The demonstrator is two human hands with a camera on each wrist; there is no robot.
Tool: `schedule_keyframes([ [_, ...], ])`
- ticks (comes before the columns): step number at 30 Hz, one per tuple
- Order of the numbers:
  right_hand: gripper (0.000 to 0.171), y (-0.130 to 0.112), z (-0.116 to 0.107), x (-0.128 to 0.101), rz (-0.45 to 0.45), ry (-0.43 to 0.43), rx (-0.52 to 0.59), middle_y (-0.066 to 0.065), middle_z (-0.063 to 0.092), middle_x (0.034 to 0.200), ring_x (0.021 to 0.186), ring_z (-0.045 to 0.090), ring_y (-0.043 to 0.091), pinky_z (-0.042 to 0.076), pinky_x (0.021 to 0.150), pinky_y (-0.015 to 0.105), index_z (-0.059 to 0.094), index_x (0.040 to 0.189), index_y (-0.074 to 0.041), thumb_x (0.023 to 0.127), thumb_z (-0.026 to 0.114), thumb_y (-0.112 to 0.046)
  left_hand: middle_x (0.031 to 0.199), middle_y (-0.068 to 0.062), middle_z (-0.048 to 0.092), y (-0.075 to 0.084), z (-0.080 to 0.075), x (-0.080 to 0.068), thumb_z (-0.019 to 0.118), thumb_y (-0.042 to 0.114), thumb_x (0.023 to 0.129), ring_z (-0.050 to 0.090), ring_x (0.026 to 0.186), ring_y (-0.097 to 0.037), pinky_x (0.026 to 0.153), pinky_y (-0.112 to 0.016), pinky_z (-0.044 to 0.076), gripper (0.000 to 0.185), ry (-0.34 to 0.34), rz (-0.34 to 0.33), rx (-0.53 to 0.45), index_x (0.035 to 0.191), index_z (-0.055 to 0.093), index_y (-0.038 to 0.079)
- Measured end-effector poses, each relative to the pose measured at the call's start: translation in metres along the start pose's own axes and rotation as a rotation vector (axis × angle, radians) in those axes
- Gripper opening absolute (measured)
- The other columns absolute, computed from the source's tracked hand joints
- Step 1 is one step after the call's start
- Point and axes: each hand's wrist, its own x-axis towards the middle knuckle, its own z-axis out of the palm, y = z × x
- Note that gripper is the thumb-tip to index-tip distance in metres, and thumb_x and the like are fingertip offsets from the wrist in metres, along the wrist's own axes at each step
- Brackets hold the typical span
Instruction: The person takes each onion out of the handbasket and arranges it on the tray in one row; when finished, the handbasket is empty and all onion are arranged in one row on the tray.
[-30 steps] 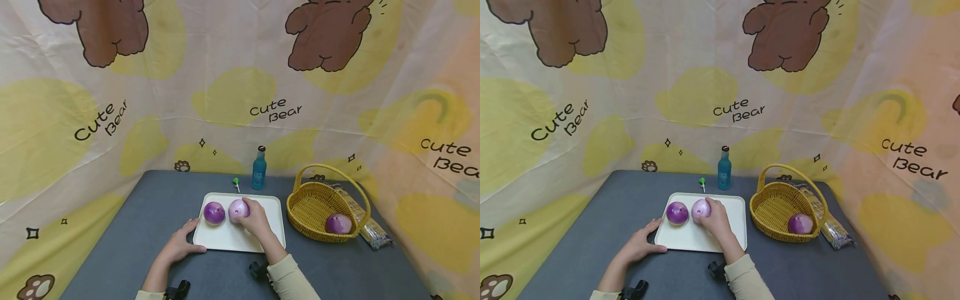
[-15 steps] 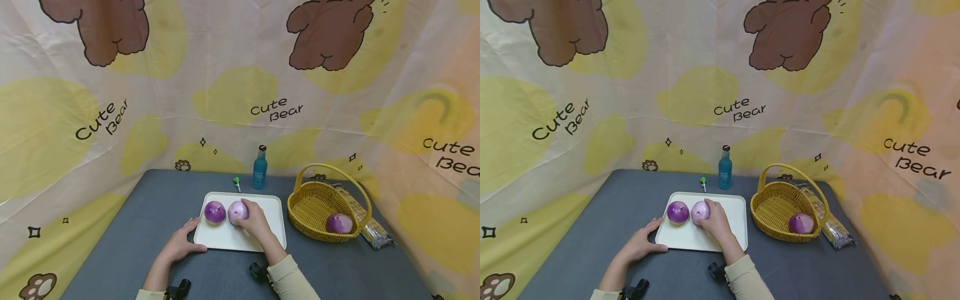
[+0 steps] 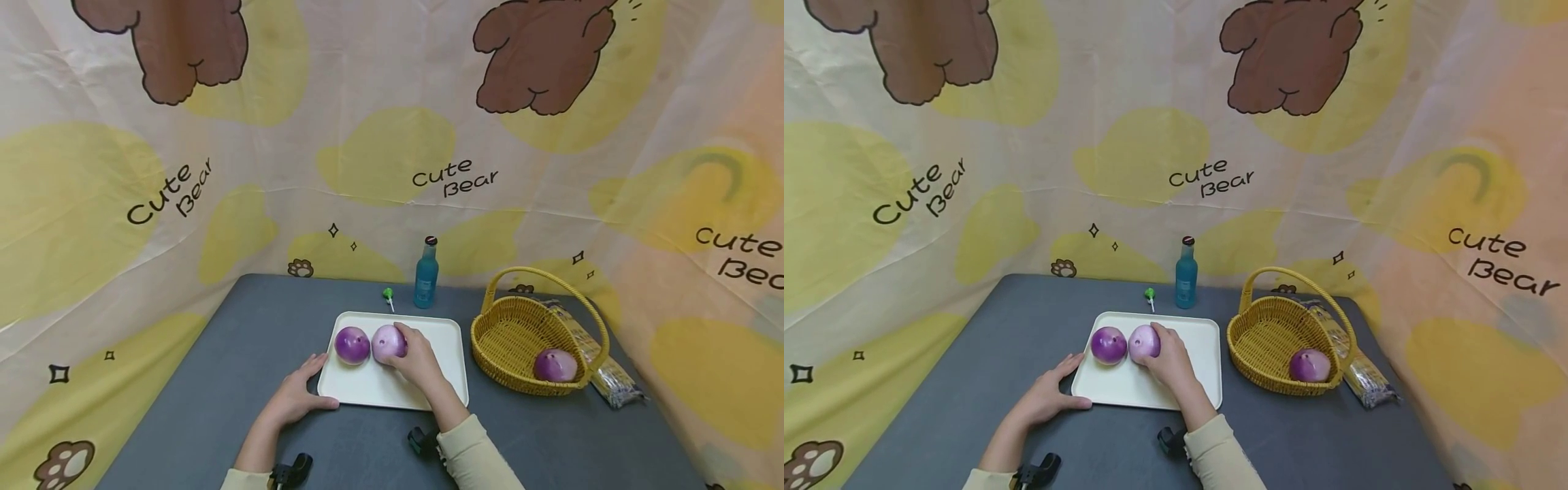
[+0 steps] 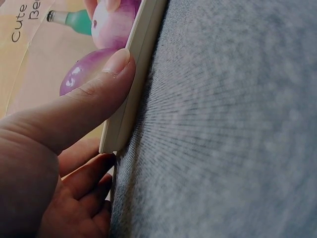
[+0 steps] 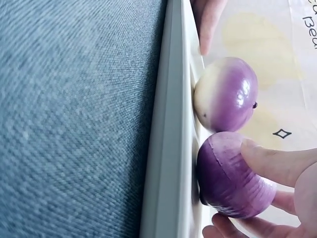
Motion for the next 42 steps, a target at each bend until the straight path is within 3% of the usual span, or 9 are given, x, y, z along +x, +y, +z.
schedule_keyframes([
  [21,0.078,-0.003,-0.012,-0.005,-0.01,-0.009,0.004,0.021,0.058,0.14,0.13,0.054,0.04,0.046,0.106,0.058,0.053,0.145,-0.009,0.076,0.089,-0.019,0.163,-0.02,0.03,-0.003,0.001,0.003,0.094,0.044,0.064,0.022,0.152,-0.044,0.114,-0.071,0.023,0.113,0.002,0.006,0.01,0.157,0.038,0.014],
  [35,0.077,-0.013,-0.05,-0.011,0.012,0.049,-0.004,0.016,0.052,0.15,0.14,0.046,0.04,0.039,0.111,0.061,0.051,0.148,-0.016,0.081,0.086,-0.024,0.163,-0.02,0.031,-0.005,0.001,0.004,0.094,0.044,0.063,0.023,0.151,-0.045,0.114,-0.071,0.024,0.112,0.005,0.006,0.02,0.157,0.039,0.014],
  [42,0.077,-0.013,-0.071,-0.018,0.016,0.1,-0.018,0.014,0.051,0.15,0.138,0.049,0.039,0.044,0.107,0.06,0.051,0.149,-0.018,0.081,0.087,-0.027,0.163,-0.02,0.031,-0.005,0.001,0.004,0.094,0.044,0.064,0.024,0.151,-0.045,0.114,-0.071,0.024,0.112,0.003,0.014,0.015,0.157,0.039,0.013],
])
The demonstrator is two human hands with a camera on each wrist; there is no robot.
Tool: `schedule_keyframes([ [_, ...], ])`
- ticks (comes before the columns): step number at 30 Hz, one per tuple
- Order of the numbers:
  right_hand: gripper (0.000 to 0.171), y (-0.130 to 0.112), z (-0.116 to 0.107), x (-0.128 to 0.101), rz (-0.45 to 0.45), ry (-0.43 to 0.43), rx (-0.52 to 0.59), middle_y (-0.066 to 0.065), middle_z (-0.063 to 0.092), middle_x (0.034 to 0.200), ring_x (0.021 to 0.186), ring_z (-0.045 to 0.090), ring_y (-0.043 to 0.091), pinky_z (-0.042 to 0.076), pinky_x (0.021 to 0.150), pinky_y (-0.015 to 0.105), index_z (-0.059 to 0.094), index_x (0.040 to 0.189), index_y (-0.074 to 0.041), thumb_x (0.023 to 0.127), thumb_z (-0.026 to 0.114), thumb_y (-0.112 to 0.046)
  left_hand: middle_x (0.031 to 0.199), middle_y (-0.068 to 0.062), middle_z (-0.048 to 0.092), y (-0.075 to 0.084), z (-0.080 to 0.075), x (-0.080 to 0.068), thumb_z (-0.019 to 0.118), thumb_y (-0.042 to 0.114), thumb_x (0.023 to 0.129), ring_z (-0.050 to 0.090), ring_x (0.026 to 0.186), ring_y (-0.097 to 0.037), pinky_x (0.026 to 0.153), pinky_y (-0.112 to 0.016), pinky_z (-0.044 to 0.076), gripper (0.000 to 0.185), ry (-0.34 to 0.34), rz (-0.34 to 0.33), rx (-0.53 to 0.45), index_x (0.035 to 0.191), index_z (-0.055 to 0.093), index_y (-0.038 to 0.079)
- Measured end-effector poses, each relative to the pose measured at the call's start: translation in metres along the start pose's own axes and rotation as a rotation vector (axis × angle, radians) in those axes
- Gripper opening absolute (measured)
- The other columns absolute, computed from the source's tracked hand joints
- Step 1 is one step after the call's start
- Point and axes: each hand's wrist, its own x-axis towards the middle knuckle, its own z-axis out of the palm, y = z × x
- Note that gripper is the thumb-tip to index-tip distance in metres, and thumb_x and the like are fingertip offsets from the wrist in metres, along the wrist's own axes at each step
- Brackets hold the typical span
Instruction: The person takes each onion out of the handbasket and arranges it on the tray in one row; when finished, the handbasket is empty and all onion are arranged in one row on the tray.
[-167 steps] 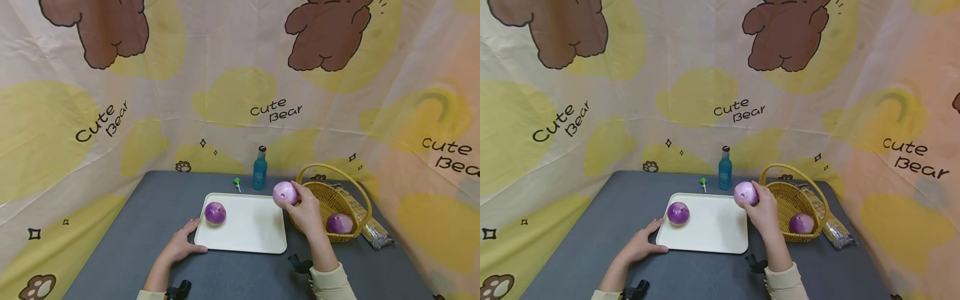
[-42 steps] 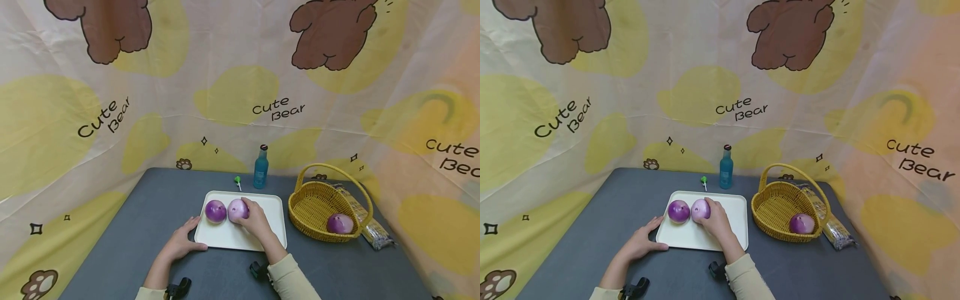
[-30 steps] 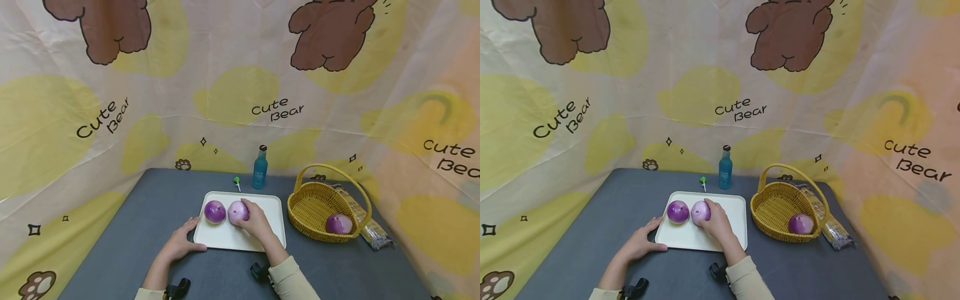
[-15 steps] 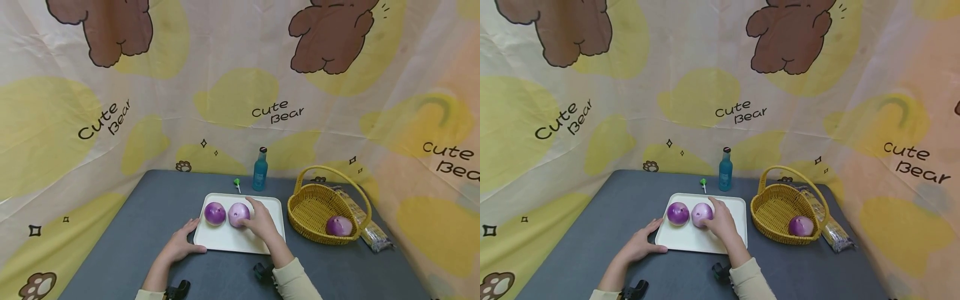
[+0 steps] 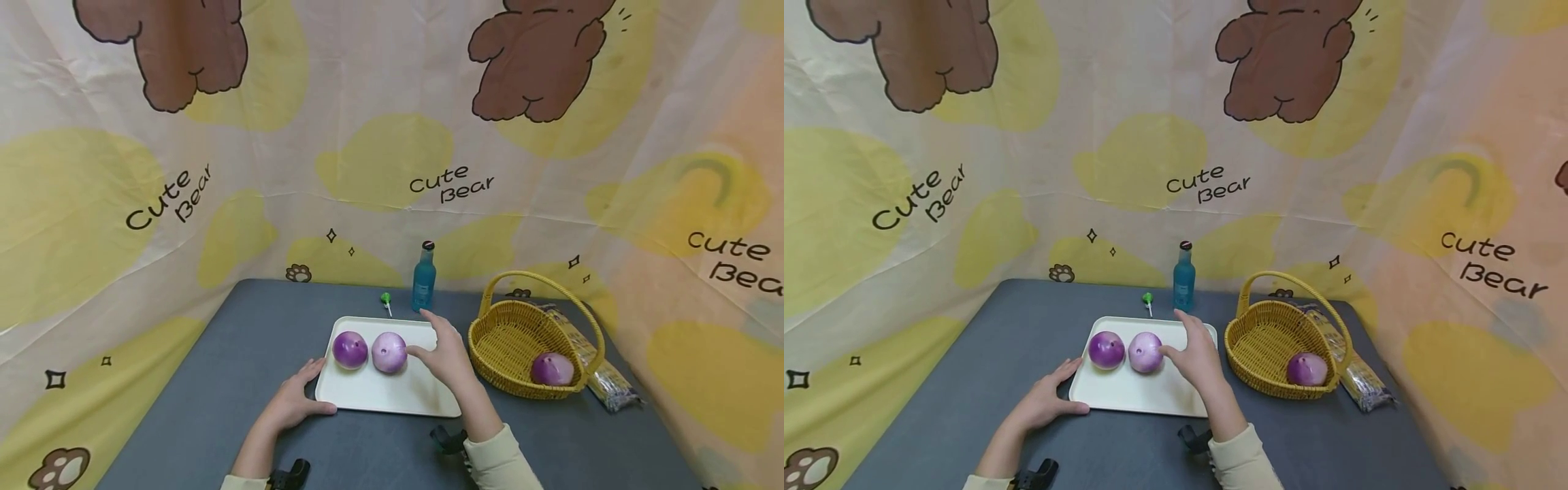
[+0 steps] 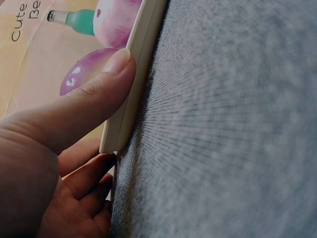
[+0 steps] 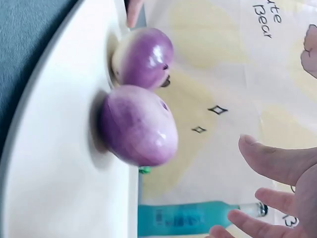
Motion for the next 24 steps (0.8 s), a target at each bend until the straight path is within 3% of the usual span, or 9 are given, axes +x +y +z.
schedule_keyframes([
  [7,0.078,0.007,-0.018,-0.003,-0.008,0.034,0.03,0.016,0.052,0.149,0.132,0.053,0.038,0.053,0.097,0.055,0.05,0.149,-0.015,0.082,0.086,-0.025,0.163,-0.02,0.03,-0.001,0.0,0.0,0.094,0.044,0.064,0.023,0.151,-0.045,0.114,-0.071,0.024,0.112,0.0,-0.003,-0.002,0.157,0.039,0.014],
  [14,0.078,0.014,-0.034,-0.004,0.009,0.057,0.006,0.015,0.052,0.15,0.137,0.049,0.037,0.044,0.107,0.059,0.049,0.15,-0.014,0.082,0.086,-0.026,0.162,-0.018,0.034,-0.001,0.0,0.002,0.094,0.043,0.065,0.022,0.153,-0.041,0.117,-0.066,0.024,0.112,0.001,0.024,-0.02,0.156,0.038,0.01],
  [24,0.079,0.022,-0.054,-0.009,0.051,0.067,-0.008,0.017,0.049,0.151,0.138,0.047,0.04,0.041,0.108,0.062,0.046,0.152,-0.013,0.084,0.084,-0.027,0.163,-0.019,0.033,0.001,0.001,0.001,0.094,0.044,0.065,0.022,0.153,-0.042,0.116,-0.068,0.024,0.113,-0.007,0.001,0.0,0.157,0.038,0.011],
])
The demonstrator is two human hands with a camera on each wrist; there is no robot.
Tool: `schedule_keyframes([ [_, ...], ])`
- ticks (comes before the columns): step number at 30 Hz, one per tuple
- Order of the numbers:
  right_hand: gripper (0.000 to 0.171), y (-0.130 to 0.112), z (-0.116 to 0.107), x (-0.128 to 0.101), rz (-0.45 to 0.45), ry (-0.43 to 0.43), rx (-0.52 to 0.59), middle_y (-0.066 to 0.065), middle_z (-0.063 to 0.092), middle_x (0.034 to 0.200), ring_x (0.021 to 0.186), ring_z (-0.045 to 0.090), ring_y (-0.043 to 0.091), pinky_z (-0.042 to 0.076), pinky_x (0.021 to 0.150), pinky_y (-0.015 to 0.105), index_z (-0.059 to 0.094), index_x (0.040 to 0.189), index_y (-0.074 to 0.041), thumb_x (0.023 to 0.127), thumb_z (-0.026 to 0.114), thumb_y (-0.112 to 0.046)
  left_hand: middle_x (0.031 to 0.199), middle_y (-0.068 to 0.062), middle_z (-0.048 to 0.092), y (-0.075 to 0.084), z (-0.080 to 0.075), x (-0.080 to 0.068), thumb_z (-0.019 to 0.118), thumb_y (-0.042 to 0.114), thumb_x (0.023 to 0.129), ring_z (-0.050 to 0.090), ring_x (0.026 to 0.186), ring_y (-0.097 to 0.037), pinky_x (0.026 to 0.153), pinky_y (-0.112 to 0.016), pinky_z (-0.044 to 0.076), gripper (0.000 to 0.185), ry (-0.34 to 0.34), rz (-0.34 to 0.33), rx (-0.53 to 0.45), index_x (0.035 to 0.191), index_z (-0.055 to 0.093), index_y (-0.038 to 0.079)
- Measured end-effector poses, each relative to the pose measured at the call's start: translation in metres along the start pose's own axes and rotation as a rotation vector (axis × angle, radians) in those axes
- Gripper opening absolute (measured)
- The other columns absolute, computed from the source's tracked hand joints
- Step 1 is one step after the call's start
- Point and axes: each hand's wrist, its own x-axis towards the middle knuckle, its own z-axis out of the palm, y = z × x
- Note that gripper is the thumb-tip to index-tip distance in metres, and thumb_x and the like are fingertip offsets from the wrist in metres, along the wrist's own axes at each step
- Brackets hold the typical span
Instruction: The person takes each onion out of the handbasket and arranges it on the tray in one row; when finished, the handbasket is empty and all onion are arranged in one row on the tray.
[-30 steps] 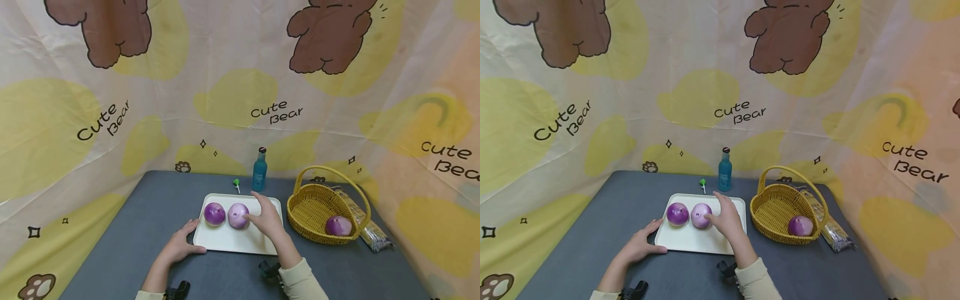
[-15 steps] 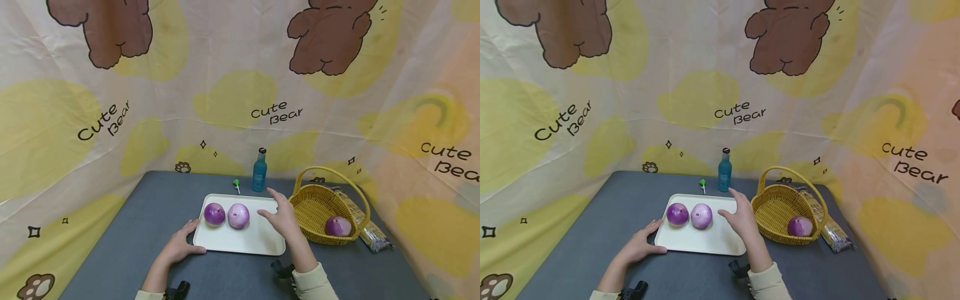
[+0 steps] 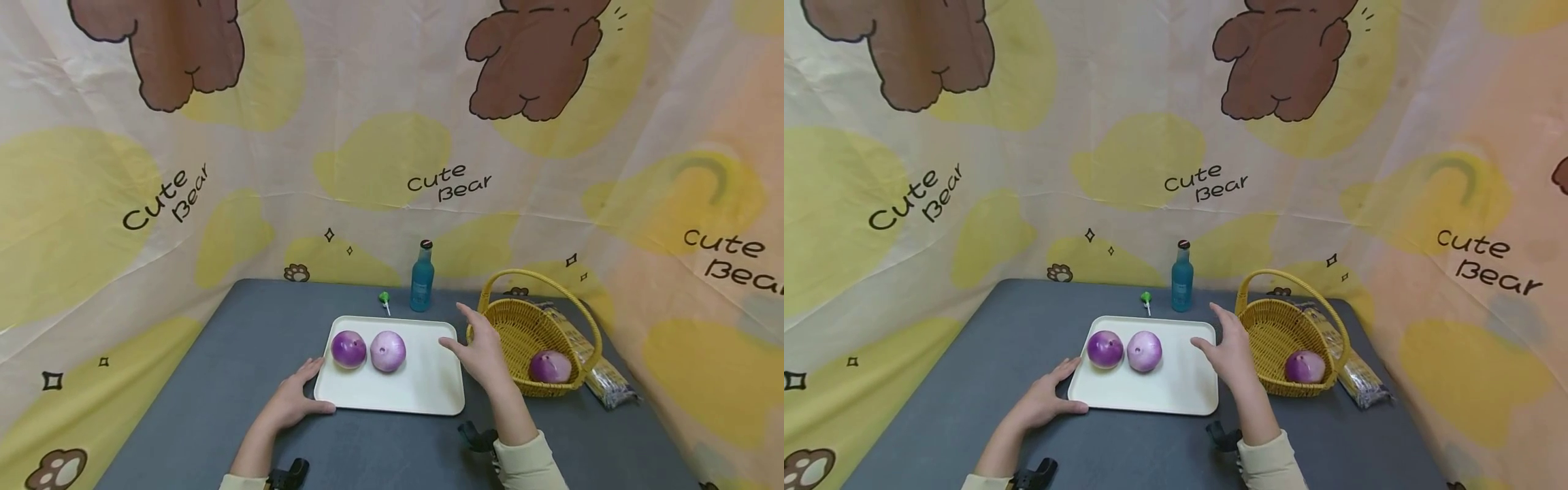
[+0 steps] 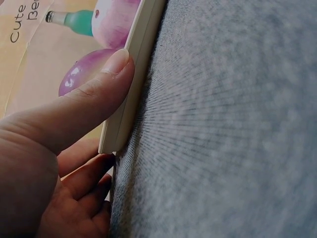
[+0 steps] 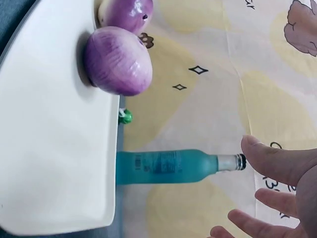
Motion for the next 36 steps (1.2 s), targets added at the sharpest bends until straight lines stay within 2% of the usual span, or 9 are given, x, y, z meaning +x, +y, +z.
schedule_keyframes([
  [8,0.08,0.014,-0.016,-0.002,0.026,0.006,-0.016,0.02,0.045,0.154,0.142,0.041,0.044,0.035,0.112,0.064,0.043,0.153,-0.012,0.086,0.082,-0.028,0.162,-0.02,0.032,0.0,0.0,0.001,0.094,0.044,0.065,0.023,0.152,-0.043,0.115,-0.069,0.025,0.113,0.002,0.011,0.006,0.157,0.038,0.011],
  [13,0.08,0.021,-0.028,-0.007,0.065,0.022,-0.019,0.021,0.045,0.153,0.14,0.042,0.043,0.037,0.111,0.063,0.041,0.154,-0.011,0.087,0.081,-0.031,0.162,-0.02,0.032,-0.001,0.001,0.001,0.093,0.044,0.065,0.024,0.152,-0.043,0.115,-0.068,0.026,0.112,-0.003,0.016,0.009,0.157,0.038,0.011],
  [24,0.08,0.042,-0.052,-0.012,0.081,0.055,-0.041,0.024,0.042,0.154,0.14,0.04,0.046,0.035,0.111,0.065,0.041,0.153,-0.01,0.087,0.08,-0.031,0.163,-0.019,0.032,-0.002,0.0,-0.001,0.094,0.044,0.065,0.024,0.152,-0.042,0.115,-0.068,0.026,0.112,0.002,0.022,-0.002,0.157,0.038,0.013],
  [28,0.084,0.051,-0.061,-0.015,0.108,0.041,-0.061,0.025,0.037,0.156,0.143,0.035,0.048,0.034,0.11,0.067,0.037,0.156,-0.012,0.088,0.078,-0.038,0.162,-0.019,0.033,-0.002,-0.001,-0.001,0.094,0.043,0.065,0.024,0.152,-0.042,0.115,-0.068,0.026,0.111,0.0,0.019,-0.006,0.157,0.039,0.013],
  [32,0.089,0.06,-0.072,-0.019,0.159,0.028,-0.127,0.024,0.034,0.16,0.145,0.031,0.049,0.03,0.107,0.072,0.033,0.159,-0.017,0.088,0.076,-0.048,0.162,-0.019,0.034,-0.002,-0.001,-0.001,0.094,0.043,0.065,0.024,0.152,-0.042,0.115,-0.068,0.026,0.111,0.0,0.018,-0.001,0.156,0.039,0.012],
  [35,0.09,0.066,-0.078,-0.021,0.17,0.026,-0.148,0.027,0.033,0.159,0.144,0.03,0.051,0.029,0.107,0.073,0.032,0.159,-0.014,0.088,0.075,-0.05,0.162,-0.019,0.034,-0.002,-0.001,0.0,0.094,0.044,0.065,0.025,0.152,-0.042,0.115,-0.068,0.026,0.111,0.004,0.018,0.001,0.156,0.039,0.012],
  [36,0.091,0.068,-0.08,-0.022,0.165,0.023,-0.143,0.028,0.032,0.159,0.141,0.035,0.051,0.031,0.107,0.072,0.032,0.159,-0.012,0.088,0.074,-0.05,0.162,-0.019,0.034,-0.002,-0.001,0.0,0.094,0.044,0.065,0.025,0.152,-0.042,0.115,-0.067,0.026,0.111,0.006,0.017,0.0,0.156,0.039,0.012],
])
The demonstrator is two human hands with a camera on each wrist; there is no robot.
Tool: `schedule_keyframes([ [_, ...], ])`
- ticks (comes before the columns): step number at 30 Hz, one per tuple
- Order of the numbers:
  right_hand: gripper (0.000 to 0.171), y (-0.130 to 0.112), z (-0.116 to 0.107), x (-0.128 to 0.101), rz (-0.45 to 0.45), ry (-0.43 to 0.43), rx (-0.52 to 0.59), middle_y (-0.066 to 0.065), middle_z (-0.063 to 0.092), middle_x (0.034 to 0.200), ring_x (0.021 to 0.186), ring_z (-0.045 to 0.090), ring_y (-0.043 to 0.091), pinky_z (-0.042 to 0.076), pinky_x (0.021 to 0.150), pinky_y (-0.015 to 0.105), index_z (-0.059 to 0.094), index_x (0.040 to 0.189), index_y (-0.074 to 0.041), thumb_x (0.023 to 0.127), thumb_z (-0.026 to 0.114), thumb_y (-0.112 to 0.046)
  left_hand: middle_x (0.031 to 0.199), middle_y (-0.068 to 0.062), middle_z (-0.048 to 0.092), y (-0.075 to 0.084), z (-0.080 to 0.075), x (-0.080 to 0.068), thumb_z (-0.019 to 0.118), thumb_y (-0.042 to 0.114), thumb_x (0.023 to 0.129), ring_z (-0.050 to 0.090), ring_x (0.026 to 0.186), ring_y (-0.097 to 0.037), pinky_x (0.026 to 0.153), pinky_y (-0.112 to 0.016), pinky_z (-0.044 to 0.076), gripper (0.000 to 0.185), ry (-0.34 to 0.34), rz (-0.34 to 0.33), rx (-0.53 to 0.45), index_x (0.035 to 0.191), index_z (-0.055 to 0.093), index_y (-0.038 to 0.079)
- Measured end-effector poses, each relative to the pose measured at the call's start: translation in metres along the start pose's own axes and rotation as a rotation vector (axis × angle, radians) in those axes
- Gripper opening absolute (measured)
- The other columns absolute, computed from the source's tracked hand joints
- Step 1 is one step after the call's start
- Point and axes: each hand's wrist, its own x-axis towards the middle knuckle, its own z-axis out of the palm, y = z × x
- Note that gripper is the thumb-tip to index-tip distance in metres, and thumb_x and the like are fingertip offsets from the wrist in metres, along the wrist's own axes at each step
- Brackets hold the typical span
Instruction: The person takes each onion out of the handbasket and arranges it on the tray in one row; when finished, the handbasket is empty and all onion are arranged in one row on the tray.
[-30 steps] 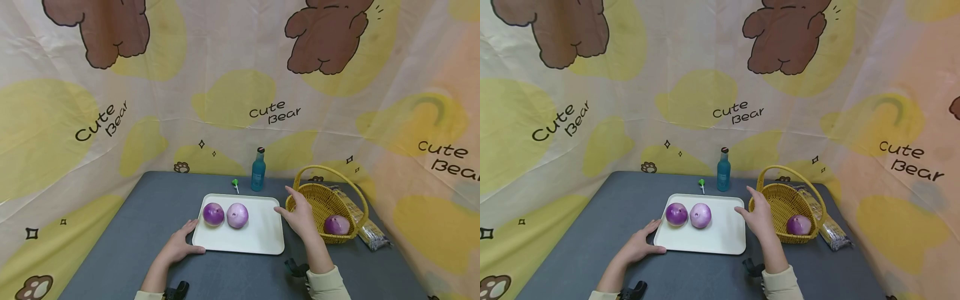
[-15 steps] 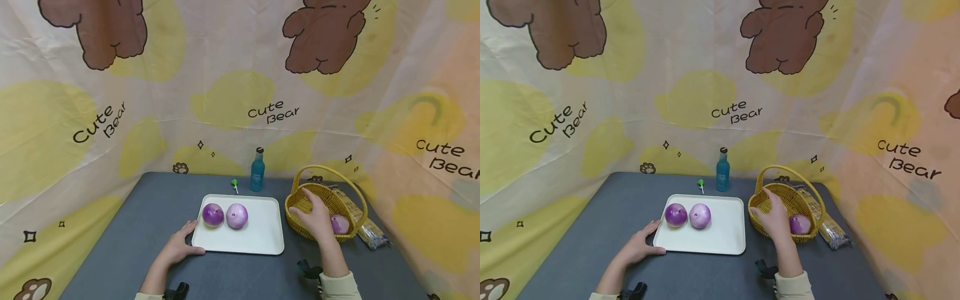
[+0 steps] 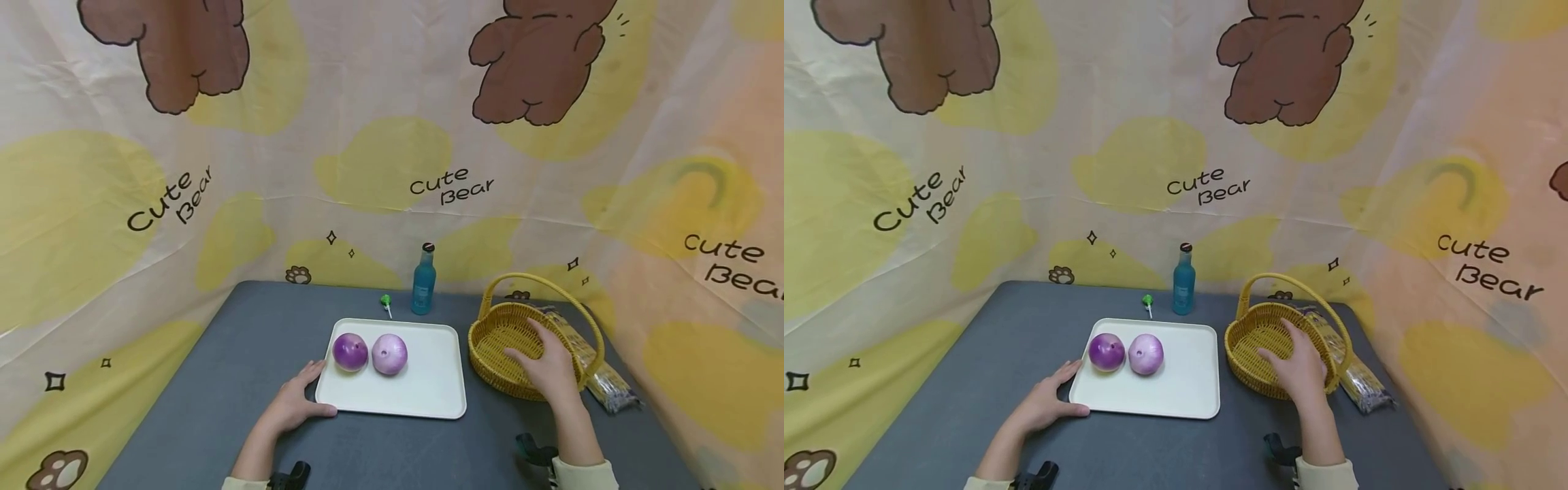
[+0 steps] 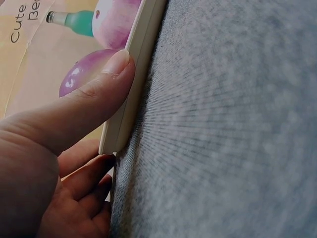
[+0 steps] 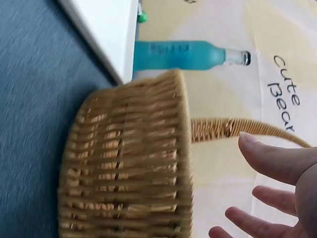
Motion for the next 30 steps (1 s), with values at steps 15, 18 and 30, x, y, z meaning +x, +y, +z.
schedule_keyframes([
  [15,0.09,0.025,-0.006,0.004,0.02,0.006,-0.024,0.036,0.048,0.137,0.075,0.067,0.025,0.05,0.064,0.04,0.031,0.157,-0.001,0.091,0.074,-0.044,0.162,-0.019,0.035,0.001,0.001,0.001,0.094,0.043,0.065,0.024,0.152,-0.041,0.115,-0.068,0.025,0.111,0.0,0.002,0.003,0.156,0.039,0.011],
  [18,0.088,0.026,-0.005,0.005,0.03,0.001,-0.061,0.041,0.039,0.144,0.098,0.063,0.044,0.051,0.082,0.059,0.032,0.155,0.002,0.091,0.075,-0.039,0.162,-0.019,0.035,0.001,0.001,0.001,0.094,0.043,0.065,0.024,0.152,-0.041,0.116,-0.068,0.025,0.111,0.001,0.002,0.003,0.156,0.039,0.011],
  [30,0.083,0.026,0.0,0.011,0.14,-0.059,-0.19,0.044,0.04,0.141,0.125,0.041,0.063,0.039,0.099,0.072,0.035,0.15,0.011,0.088,0.076,-0.025,0.162,-0.02,0.033,0.001,0.001,0.0,0.094,0.042,0.065,0.024,0.152,-0.042,0.115,-0.068,0.025,0.111,0.001,-0.004,-0.008,0.156,0.039,0.011],
])
